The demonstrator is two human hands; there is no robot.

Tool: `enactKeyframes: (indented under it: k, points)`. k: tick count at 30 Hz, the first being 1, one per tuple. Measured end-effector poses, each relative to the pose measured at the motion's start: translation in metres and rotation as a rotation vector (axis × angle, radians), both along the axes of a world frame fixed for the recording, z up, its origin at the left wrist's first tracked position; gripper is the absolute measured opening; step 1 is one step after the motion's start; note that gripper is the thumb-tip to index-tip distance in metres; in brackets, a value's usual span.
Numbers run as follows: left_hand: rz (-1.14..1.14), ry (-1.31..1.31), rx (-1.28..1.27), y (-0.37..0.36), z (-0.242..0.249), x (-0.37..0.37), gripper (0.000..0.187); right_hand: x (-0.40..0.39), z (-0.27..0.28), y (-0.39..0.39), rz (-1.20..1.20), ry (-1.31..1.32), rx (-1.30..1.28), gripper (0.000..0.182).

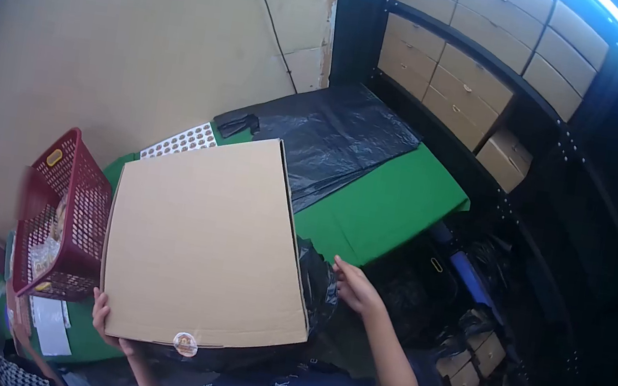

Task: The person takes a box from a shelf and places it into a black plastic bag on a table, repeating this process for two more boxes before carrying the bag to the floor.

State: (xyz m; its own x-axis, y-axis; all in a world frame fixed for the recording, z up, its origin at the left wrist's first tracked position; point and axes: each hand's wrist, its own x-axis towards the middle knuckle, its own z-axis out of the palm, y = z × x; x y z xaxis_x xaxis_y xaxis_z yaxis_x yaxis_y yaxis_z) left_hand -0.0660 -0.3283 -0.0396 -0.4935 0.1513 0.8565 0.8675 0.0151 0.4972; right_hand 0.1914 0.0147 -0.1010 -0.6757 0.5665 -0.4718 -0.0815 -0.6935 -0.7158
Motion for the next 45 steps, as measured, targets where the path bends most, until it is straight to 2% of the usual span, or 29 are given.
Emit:
enactKeyframes:
  k: [1,5,8,12,15,16,18,19,20,22,23,24,25,29,31,32,35,36,39,42,45]
  points:
    - [0.010,0.000,-0.009,-0.002,0.000,0.000,0.060,-0.003,-0.026,0.009,-0.018,0.017,-0.111,0.019]
    - [0.034,-0.058,0.030,0.003,0.000,0.004,0.064,-0.021,-0.071,0.031,0.122,0.039,-0.168,0.025]
    - [0.074,-0.064,-0.018,0.000,0.004,0.008,0.068,-0.042,-0.051,0.037,0.110,-0.153,0.067,0.023]
    - [0.357,-0.222,-0.131,0.000,0.015,0.043,0.072,-0.069,-0.046,0.057,0.191,-0.287,0.221,0.033]
    - [0.508,-0.402,0.260,0.011,-0.015,0.070,0.068,-0.086,-0.060,0.077,0.305,-0.344,0.342,0.051]
    - [0.702,-0.417,0.133,0.007,-0.037,0.083,0.062,-0.093,-0.070,0.084,0.352,-0.351,0.389,0.058]
    - [0.364,-0.978,0.595,0.010,-0.088,0.122,0.062,-0.106,-0.099,0.095,0.478,-0.453,0.432,0.063]
    - [0.346,-1.063,0.602,0.030,-0.090,0.144,0.059,-0.112,-0.107,0.099,0.535,-0.498,0.458,0.065]
    - [0.334,-1.071,0.526,0.058,-0.078,0.167,0.055,-0.112,-0.101,0.098,0.622,-0.410,0.252,0.066]
    - [0.282,-1.074,0.410,0.108,-0.055,0.197,0.049,-0.117,-0.116,0.099,0.733,-0.272,0.191,0.064]
    - [0.238,-1.140,0.387,0.120,-0.061,0.208,0.048,-0.117,-0.123,0.101,0.783,-0.208,0.158,0.063]
    - [0.201,-1.196,0.383,0.122,-0.070,0.213,0.048,-0.112,-0.098,0.096,0.751,-0.252,0.163,0.044]
    - [0.169,-1.255,0.384,0.122,-0.079,0.215,0.048,-0.109,-0.102,0.093,0.720,-0.232,0.183,0.043]
    - [0.113,-1.380,0.385,0.104,-0.096,0.206,0.047,-0.085,-0.100,0.084,0.640,-0.169,0.159,0.038]
    - [0.138,-1.388,0.390,0.090,-0.098,0.195,0.046,-0.067,-0.102,0.080,0.624,-0.133,0.132,0.037]
    - [0.155,-1.387,0.392,0.084,-0.098,0.187,0.046,-0.060,-0.101,0.079,0.661,-0.173,0.206,0.033]
    - [0.224,-1.346,0.396,0.070,-0.100,0.155,0.045,-0.043,-0.122,0.063,0.613,-0.063,0.189,0.027]
    - [0.243,-1.332,0.398,0.067,-0.102,0.143,0.045,-0.039,-0.100,0.067,0.711,-0.118,0.220,0.023]
    - [0.297,-1.284,0.402,0.056,-0.105,0.099,0.044,-0.040,-0.111,0.065,0.775,-0.018,0.100,0.023]
    - [0.327,-1.249,0.399,0.051,-0.107,0.055,0.043,-0.046,-0.113,0.063,0.891,-0.088,-0.077,0.022]
    - [0.342,-1.222,0.398,0.051,-0.108,0.017,0.042,-0.049,-0.115,0.058,0.879,-0.113,-0.182,0.020]
